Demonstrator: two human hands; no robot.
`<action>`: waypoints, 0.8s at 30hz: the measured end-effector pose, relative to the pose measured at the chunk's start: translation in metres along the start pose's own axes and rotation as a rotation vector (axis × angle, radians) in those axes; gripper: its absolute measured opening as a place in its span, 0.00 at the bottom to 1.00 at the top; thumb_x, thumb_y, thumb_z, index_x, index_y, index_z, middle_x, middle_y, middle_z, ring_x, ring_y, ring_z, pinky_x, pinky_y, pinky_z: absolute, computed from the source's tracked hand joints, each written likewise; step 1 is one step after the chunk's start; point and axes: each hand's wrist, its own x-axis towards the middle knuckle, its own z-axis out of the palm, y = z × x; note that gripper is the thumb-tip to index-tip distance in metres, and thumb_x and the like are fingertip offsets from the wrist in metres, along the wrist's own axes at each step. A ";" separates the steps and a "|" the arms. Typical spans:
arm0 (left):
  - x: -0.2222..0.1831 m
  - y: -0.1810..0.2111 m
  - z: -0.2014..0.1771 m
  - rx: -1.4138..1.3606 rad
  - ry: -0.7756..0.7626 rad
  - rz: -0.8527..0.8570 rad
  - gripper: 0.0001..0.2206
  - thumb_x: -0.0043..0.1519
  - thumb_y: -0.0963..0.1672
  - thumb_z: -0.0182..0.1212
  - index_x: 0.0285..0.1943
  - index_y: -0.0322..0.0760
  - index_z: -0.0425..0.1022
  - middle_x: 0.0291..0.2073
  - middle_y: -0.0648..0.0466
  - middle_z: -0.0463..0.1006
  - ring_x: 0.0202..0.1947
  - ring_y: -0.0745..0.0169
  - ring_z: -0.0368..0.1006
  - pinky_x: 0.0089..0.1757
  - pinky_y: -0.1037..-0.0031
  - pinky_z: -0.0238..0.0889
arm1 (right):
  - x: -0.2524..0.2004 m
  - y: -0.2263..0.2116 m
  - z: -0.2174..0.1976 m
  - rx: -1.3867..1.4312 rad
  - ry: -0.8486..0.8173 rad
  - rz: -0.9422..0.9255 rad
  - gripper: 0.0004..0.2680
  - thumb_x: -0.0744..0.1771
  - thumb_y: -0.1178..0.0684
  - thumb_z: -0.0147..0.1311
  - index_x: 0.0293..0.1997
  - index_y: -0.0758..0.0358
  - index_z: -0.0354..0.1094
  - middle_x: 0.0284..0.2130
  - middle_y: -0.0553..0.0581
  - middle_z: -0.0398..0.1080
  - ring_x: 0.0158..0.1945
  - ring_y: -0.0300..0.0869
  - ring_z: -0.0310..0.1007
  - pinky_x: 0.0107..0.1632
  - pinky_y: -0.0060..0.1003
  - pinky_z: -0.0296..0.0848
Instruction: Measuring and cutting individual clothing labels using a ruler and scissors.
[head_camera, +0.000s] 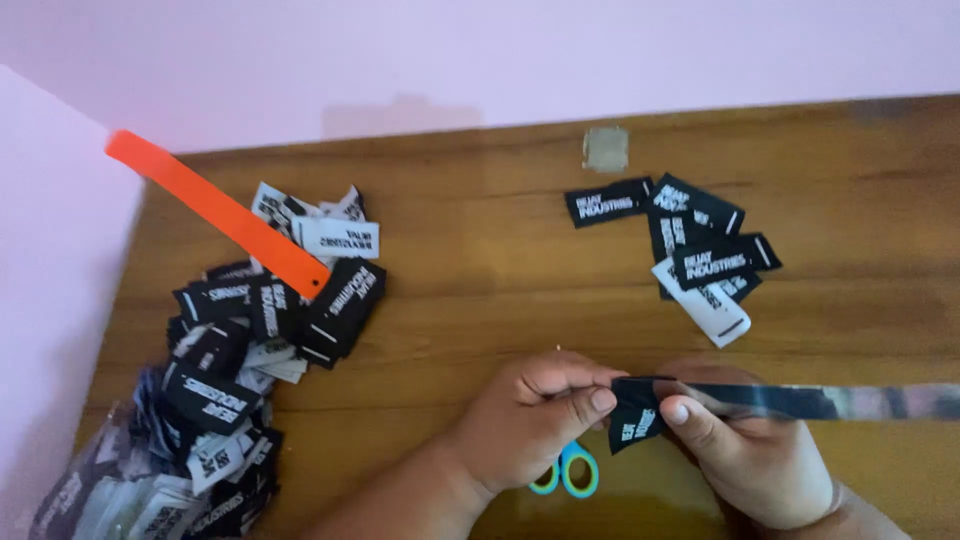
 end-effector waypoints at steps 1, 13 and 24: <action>-0.002 0.002 0.001 0.042 0.001 -0.001 0.10 0.57 0.42 0.57 0.45 0.31 0.74 0.37 0.50 0.74 0.37 0.65 0.71 0.41 0.78 0.68 | -0.002 0.002 -0.001 0.010 -0.038 0.015 0.10 0.62 0.48 0.47 0.32 0.63 0.72 0.30 0.52 0.74 0.35 0.38 0.75 0.41 0.30 0.71; 0.001 0.009 -0.003 0.131 -0.061 0.000 0.10 0.59 0.42 0.54 0.46 0.33 0.73 0.41 0.51 0.76 0.42 0.68 0.71 0.45 0.79 0.64 | 0.004 0.000 0.000 0.183 -0.161 0.120 0.13 0.62 0.44 0.47 0.28 0.63 0.75 0.22 0.49 0.71 0.25 0.35 0.68 0.30 0.27 0.65; 0.001 0.013 -0.002 0.196 -0.063 0.032 0.09 0.59 0.43 0.55 0.45 0.33 0.73 0.39 0.52 0.76 0.40 0.69 0.71 0.43 0.80 0.64 | 0.007 -0.002 0.001 0.079 -0.130 0.099 0.13 0.62 0.44 0.46 0.25 0.61 0.74 0.21 0.48 0.70 0.25 0.35 0.67 0.30 0.27 0.64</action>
